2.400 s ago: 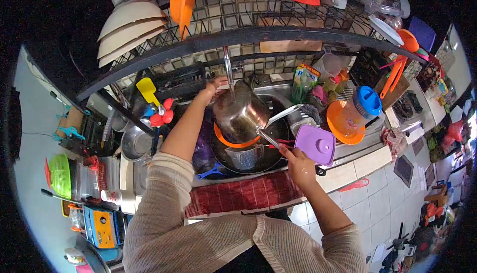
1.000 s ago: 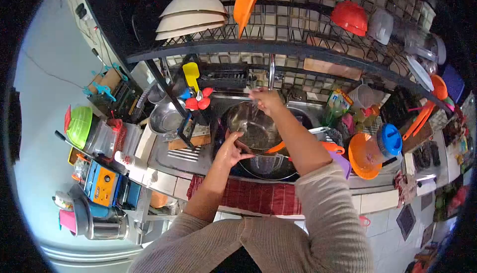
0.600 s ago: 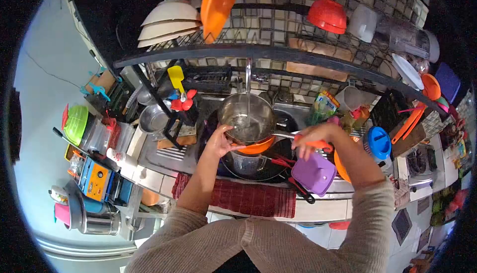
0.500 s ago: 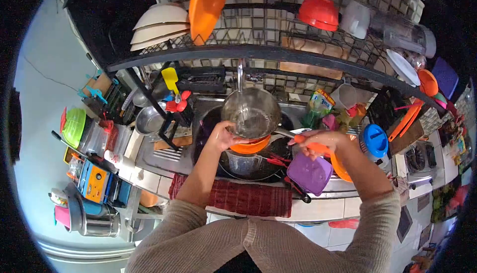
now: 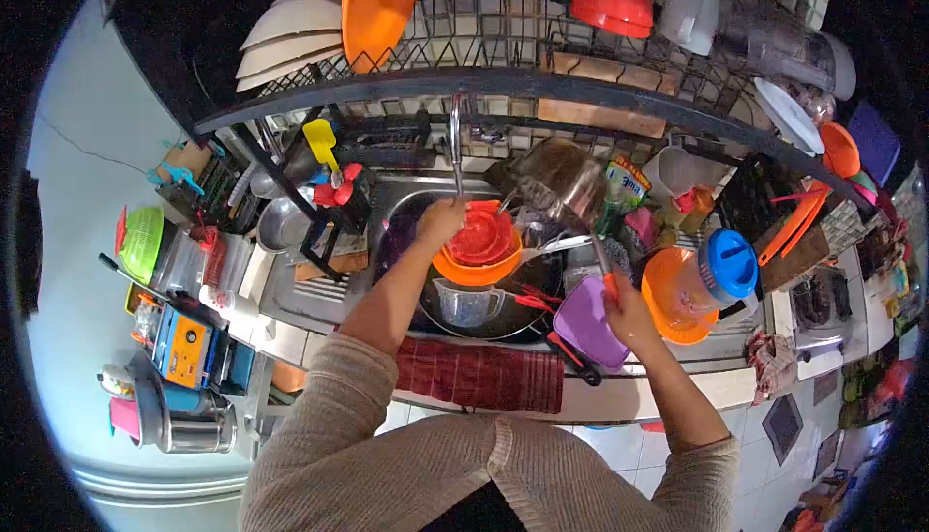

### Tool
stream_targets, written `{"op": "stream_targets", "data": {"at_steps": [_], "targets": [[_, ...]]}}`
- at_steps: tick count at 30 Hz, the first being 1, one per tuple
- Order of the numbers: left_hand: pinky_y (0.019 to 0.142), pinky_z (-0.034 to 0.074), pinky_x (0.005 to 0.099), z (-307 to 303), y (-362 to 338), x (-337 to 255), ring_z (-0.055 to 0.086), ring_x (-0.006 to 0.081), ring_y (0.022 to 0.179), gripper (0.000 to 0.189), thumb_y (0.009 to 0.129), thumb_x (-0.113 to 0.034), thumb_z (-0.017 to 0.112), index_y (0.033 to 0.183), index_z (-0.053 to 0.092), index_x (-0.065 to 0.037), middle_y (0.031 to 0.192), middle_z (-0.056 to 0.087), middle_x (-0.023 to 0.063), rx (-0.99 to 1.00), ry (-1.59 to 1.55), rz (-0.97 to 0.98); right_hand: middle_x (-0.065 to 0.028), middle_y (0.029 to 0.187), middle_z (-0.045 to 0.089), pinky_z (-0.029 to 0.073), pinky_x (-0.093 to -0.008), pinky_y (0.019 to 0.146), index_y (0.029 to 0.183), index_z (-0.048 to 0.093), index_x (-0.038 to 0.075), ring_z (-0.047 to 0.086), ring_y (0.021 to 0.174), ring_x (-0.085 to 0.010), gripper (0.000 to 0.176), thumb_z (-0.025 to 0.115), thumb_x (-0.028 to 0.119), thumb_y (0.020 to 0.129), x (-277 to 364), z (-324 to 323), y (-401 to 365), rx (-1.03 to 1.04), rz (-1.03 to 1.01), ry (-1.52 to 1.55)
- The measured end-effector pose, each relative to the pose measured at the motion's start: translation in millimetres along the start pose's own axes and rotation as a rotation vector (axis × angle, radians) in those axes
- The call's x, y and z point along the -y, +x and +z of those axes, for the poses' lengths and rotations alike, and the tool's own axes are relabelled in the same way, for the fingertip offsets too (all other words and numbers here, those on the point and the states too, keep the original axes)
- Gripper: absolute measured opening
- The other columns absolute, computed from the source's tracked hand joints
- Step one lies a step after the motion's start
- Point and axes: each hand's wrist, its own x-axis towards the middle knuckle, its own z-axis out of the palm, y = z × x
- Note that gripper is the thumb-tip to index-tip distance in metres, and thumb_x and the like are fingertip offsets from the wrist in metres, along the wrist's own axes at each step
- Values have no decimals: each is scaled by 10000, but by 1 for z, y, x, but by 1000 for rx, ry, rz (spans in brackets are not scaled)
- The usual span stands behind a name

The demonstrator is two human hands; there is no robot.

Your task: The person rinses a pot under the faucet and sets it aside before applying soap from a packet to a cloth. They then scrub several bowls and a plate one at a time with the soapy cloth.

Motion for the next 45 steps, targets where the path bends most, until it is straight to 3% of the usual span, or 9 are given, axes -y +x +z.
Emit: {"op": "stream_targets", "data": {"at_steps": [1,6,9,14,21,28,31,39,45], "targets": [[810,479,460,-3,-2,3,633,340,924,479,897,-441,344,944,651,-76,983,655,178,-53,82,19,-240,960,612,490,-433,666,1363,333,26,617,764,-391,535,519,101,868,4,0,-1,-162,-289,-309],[877,459,413,-37,-18,15,586,283,1073,351,855,-399,460,1086,624,-192,1152,610,117,-40,594,221,-302,1041,583,470,-486,750,1388,313,70,567,927,-464,589,530,82,840,25,-9,-9,-83,-41,-364],[960,389,481,-57,-45,22,523,302,1160,391,841,-360,483,1209,559,-252,1241,568,76,-37,576,68,-303,980,587,487,-463,677,1396,303,89,614,786,-425,563,509,125,872,24,-1,-3,-61,-170,-443],[980,372,483,-89,-65,43,485,336,1196,424,827,-276,491,1247,530,-237,1279,540,73,0,501,23,-82,726,532,423,-315,406,1379,335,90,487,429,-159,496,493,229,930,17,11,17,156,305,422],[873,447,367,-73,-59,115,593,239,1033,393,890,-326,472,1231,534,-141,1173,603,99,100,-95,248,-50,701,490,352,-261,349,1299,412,113,425,408,-124,389,488,237,938,82,-17,18,267,576,751],[961,360,612,-42,-89,75,441,492,1163,581,910,-525,417,1389,280,-227,1354,396,126,456,-1547,-123,-44,698,489,283,-215,307,1122,482,145,367,384,-84,276,503,347,935,113,-2,30,681,679,1134],[977,332,624,-34,-94,49,372,517,1211,631,890,-560,423,1406,250,-241,1399,331,143,494,-1803,-149,-24,690,480,262,-205,300,1073,482,149,348,379,-70,237,495,345,940,114,4,28,524,639,1135],[973,233,710,-2,-75,10,265,516,1269,682,860,-642,387,1421,218,-292,1441,260,127,388,-1766,-197,-5,690,459,238,-185,277,1104,481,156,318,362,-56,263,459,367,948,110,9,7,448,701,1055],[1023,374,520,18,-75,-27,401,404,1223,503,927,-359,499,1336,318,-129,1333,365,190,619,-1730,-228,0,684,465,267,-178,302,1204,468,167,332,378,-53,294,431,334,964,103,25,0,271,719,1119]]}}
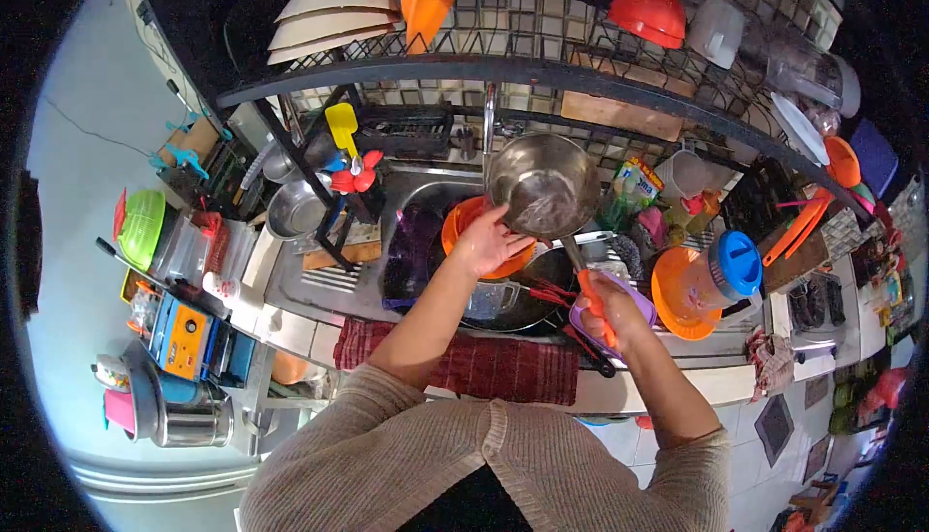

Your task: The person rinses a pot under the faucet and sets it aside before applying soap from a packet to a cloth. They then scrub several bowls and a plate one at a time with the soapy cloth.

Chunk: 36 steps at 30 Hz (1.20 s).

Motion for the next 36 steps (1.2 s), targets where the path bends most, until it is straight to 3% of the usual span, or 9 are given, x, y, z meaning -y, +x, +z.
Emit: {"op": "stream_targets", "data": {"at_steps": [2,4,6,9,19,26,29,31,36], "targets": [[1027,375,470,1,-18,9,495,357,1148,593,905,-327,554,1388,267,-138,1242,449,135,94,211,193,4,679,461,269,-175,302,1257,456,175,335,380,-44,325,405,329,975,0,1,2,127,10,165],[798,519,324,3,-46,-1,615,212,853,409,906,-276,571,1265,445,-128,967,547,51,27,163,125,0,673,463,276,-175,298,1271,449,159,336,372,-45,337,387,319,982,3,-1,9,189,17,294],[480,422,203,-32,-54,-3,498,90,547,254,902,-326,580,1081,576,-146,699,493,-37,-24,250,199,-9,665,462,281,-178,288,1298,424,116,351,362,-53,372,374,312,986,2,-7,13,430,84,599],[360,267,177,-47,-83,-17,316,36,411,194,912,-332,568,966,605,-151,567,419,-82,-106,60,167,-29,658,458,279,-179,276,1311,399,58,371,358,-58,405,365,299,988,7,-3,-3,457,149,621],[330,216,202,-90,-138,-47,274,59,374,232,906,-329,533,747,516,-160,500,318,-67,-221,-12,316,-43,721,486,319,-228,349,1367,339,112,394,423,-100,442,461,156,945,-26,4,9,148,-75,-324],[352,211,211,-94,-155,-62,283,61,399,226,906,-327,532,747,525,-166,510,326,-69,-285,-11,399,-34,712,472,328,-217,376,1429,254,93,382,434,-85,543,459,66,927,-37,7,-9,28,-244,-488],[360,214,211,-96,-160,-67,286,64,408,216,906,-326,531,759,527,-167,514,331,-70,-308,5,412,-97,798,579,448,-262,490,1412,301,67,540,541,-157,550,495,40,898,-48,-19,-5,-115,-367,-657],[364,216,211,-98,-162,-70,290,65,413,212,906,-324,531,764,528,-167,515,333,-70,-327,12,417,-189,986,638,500,-309,714,1389,353,49,644,803,-245,550,538,46,872,-54,-29,3,-322,-837,-1187],[376,220,215,-101,-162,-76,305,66,440,207,907,-321,525,768,523,-167,537,345,-73,-323,25,431,-238,1138,592,454,-325,867,1368,386,38,612,1007,-279,543,565,60,856,-46,-8,-24,-508,-884,-1207]]}}
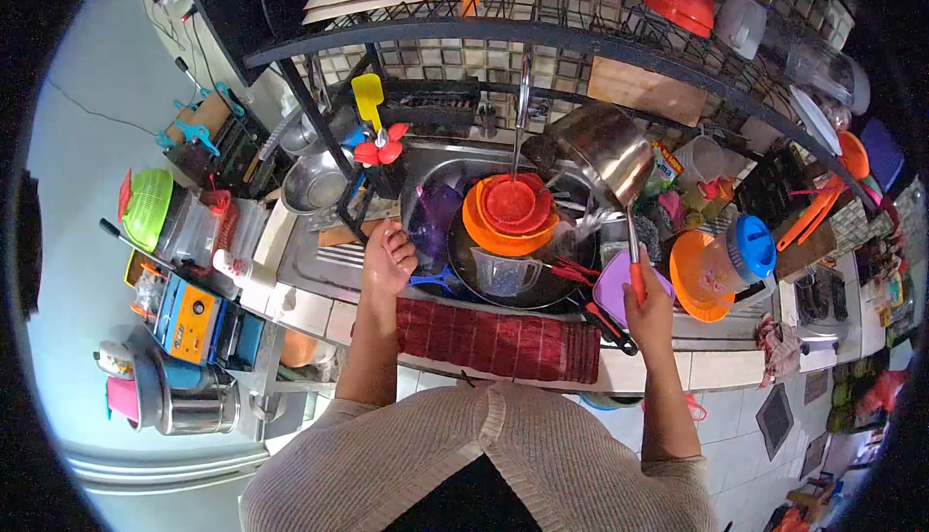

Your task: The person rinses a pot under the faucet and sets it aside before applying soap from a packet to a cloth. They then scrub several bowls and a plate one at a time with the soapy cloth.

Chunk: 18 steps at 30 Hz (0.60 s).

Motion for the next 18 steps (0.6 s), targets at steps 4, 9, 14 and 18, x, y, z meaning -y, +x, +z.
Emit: {"op": "stream_targets", "data": {"at_steps": [4,9,14,18], "targets": [[379,213,216,3,-1,-3,298,66,442,200,905,-316,520,771,520,-168,550,339,-73,0,35,11,-209,1049,629,507,-303,699,1382,369,50,646,793,-244,561,566,67,858,-2,4,-3,-101,-178,-66],[402,215,216,0,-1,-9,292,66,468,189,896,-310,527,774,523,-165,571,312,-78,36,29,-3,-139,834,599,365,-211,395,1410,313,89,496,489,-117,636,562,30,827,14,2,-6,282,557,900],[415,222,213,-3,-2,-14,300,65,479,188,891,-318,535,780,536,-166,574,315,-80,76,15,-23,-76,773,507,294,-172,329,1272,405,85,411,446,-75,468,520,5,825,45,3,4,521,830,1465],[415,229,216,-5,-4,-18,310,66,479,185,886,-321,544,779,546,-170,567,330,-80,84,31,-27,-57,782,488,279,-166,321,1119,451,106,400,442,-65,212,482,105,909,58,5,16,667,923,1718]]}}
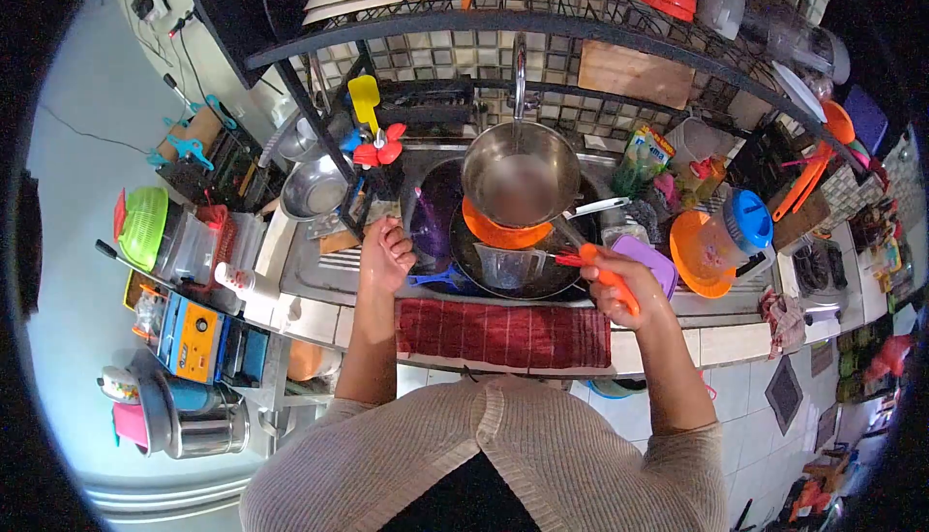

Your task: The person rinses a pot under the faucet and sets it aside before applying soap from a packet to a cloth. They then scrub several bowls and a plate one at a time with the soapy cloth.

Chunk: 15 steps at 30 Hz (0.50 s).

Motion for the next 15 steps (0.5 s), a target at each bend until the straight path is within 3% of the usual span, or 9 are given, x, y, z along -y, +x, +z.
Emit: {"op": "stream_targets", "data": {"at_steps": [6,8,10,13,15], "targets": [[419,241,223,-7,-11,-12,333,71,482,202,888,-346,549,782,552,-174,558,350,-81,-1,-7,10,-37,799,489,243,-172,310,1077,453,117,402,440,-59,150,462,164,935,5,5,-5,-45,85,85],[419,244,223,-9,-10,-13,337,72,481,206,889,-349,549,779,552,-175,555,349,-81,4,-13,20,-41,789,485,243,-177,306,1082,449,109,401,431,-53,154,450,177,943,10,8,-6,43,255,250],[419,246,224,-9,-11,-11,340,73,481,210,889,-353,550,776,553,-177,552,347,-82,7,-22,24,-46,795,498,244,-182,301,1099,457,103,399,419,-47,176,438,198,952,8,10,0,99,275,319],[418,250,226,-8,-14,-11,336,73,477,219,890,-357,552,765,555,-178,544,342,-83,-14,-30,40,-42,821,531,241,-179,296,1088,476,97,390,402,-43,189,440,223,952,5,12,2,60,17,153],[418,252,225,-9,-18,-14,334,72,474,228,890,-359,554,755,555,-176,540,339,-81,22,-43,32,-36,814,525,237,-176,294,1090,475,94,389,402,-41,188,439,216,952,2,16,-13,-8,14,78]]}}
